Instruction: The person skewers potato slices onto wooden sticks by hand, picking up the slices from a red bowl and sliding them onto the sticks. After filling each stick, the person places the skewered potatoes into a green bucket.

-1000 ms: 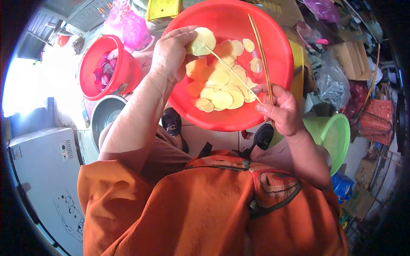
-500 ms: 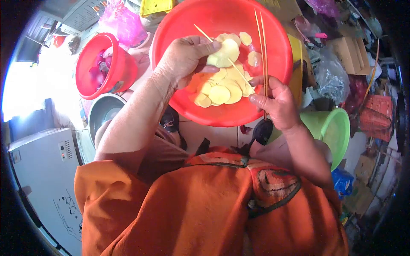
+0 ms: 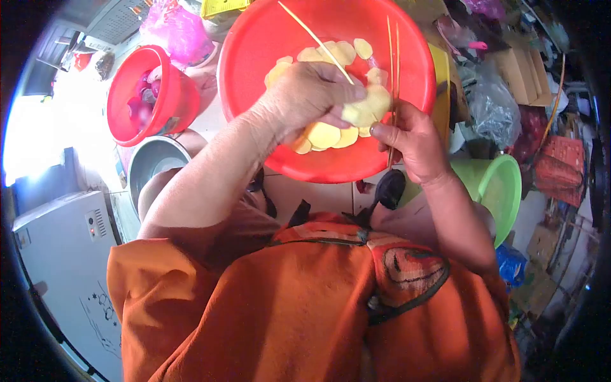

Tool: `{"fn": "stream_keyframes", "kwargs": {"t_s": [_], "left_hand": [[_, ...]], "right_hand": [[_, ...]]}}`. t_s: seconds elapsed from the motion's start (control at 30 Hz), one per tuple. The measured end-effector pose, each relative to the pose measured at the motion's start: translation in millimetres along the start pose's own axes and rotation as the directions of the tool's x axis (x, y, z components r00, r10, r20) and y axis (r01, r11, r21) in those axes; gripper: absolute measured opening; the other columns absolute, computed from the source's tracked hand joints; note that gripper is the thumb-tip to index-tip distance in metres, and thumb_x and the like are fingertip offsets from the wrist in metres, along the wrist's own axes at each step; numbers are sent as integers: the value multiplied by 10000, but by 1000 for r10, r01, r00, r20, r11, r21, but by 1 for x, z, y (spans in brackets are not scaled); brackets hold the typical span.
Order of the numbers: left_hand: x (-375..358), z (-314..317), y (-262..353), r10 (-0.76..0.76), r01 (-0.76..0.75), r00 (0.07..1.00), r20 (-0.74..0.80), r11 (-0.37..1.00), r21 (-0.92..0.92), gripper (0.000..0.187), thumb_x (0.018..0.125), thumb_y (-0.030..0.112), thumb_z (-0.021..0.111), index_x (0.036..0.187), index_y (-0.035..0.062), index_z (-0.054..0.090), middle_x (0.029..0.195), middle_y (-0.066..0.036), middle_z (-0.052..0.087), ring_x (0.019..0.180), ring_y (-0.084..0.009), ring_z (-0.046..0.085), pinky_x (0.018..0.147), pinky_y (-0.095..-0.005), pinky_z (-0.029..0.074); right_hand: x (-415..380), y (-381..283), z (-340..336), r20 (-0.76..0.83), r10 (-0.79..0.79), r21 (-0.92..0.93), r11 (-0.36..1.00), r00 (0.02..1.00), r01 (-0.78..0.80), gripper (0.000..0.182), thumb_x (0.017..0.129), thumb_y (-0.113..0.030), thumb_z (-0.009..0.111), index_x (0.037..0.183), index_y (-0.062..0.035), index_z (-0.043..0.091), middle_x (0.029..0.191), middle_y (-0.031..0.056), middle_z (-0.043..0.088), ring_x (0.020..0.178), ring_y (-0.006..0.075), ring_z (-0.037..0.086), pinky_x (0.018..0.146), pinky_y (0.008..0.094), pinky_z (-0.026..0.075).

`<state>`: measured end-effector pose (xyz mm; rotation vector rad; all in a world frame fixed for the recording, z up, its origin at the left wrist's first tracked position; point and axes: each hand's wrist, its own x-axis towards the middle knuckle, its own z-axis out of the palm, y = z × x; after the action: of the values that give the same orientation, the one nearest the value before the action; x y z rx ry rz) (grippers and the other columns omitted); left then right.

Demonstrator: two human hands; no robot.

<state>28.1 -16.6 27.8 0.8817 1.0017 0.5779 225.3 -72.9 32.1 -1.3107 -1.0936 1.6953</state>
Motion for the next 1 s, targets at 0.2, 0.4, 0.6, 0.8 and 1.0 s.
{"fn": "stream_keyframes", "kwargs": {"t_s": [0.2, 0.4, 0.6, 0.8, 1.0], "left_hand": [[-1, 1, 1, -2, -14, 991, 131, 992, 122, 267, 760, 121, 698, 968, -12, 598, 877, -94, 626, 722, -129, 622, 640, -228, 549], [22, -45, -17, 152, -178, 983, 99, 701, 691, 246, 766, 69, 636, 1007, 43, 594, 862, -63, 650, 670, -179, 642, 584, -278, 531], [28, -26, -49, 122, -15, 993, 0, 122, 992, 254, 808, 250, 528, 956, 64, 618, 959, -145, 645, 877, -296, 623, 771, -404, 505], [33, -15, -77, 211, -48, 974, 82, -159, 986, 266, 772, 209, 558, 990, 66, 606, 860, -138, 637, 868, -256, 632, 774, -367, 506], [37, -47, -26, 124, -11, 988, -90, 642, 767, 303, 700, 229, 696, 911, 30, 607, 773, -105, 632, 746, -171, 631, 645, -306, 500]], "right_hand": [[2, 2, -7, -18, -11, 52, 999, 1000, 12, 236, 796, -117, 669, 1008, -34, 606, 802, -5, 598, 660, 69, 531, 615, 206, 445], [0, -3, -19, -92, -56, 68, 996, 994, 62, 222, 798, -144, 665, 983, -31, 619, 783, -11, 603, 637, 63, 516, 614, 201, 429], [-3, -3, -18, -106, -17, 79, 997, 994, 25, 212, 797, -143, 667, 971, -33, 616, 785, -8, 609, 626, 60, 514, 600, 204, 424], [-4, -5, -15, -86, -6, 52, 999, 996, 10, 214, 794, -131, 670, 975, -33, 611, 791, -3, 613, 619, 56, 515, 586, 199, 422], [-11, 1, -20, -23, 4, -24, 1000, 1000, -5, 209, 795, -110, 659, 975, -21, 603, 800, -4, 616, 632, 48, 520, 576, 192, 429]]}}
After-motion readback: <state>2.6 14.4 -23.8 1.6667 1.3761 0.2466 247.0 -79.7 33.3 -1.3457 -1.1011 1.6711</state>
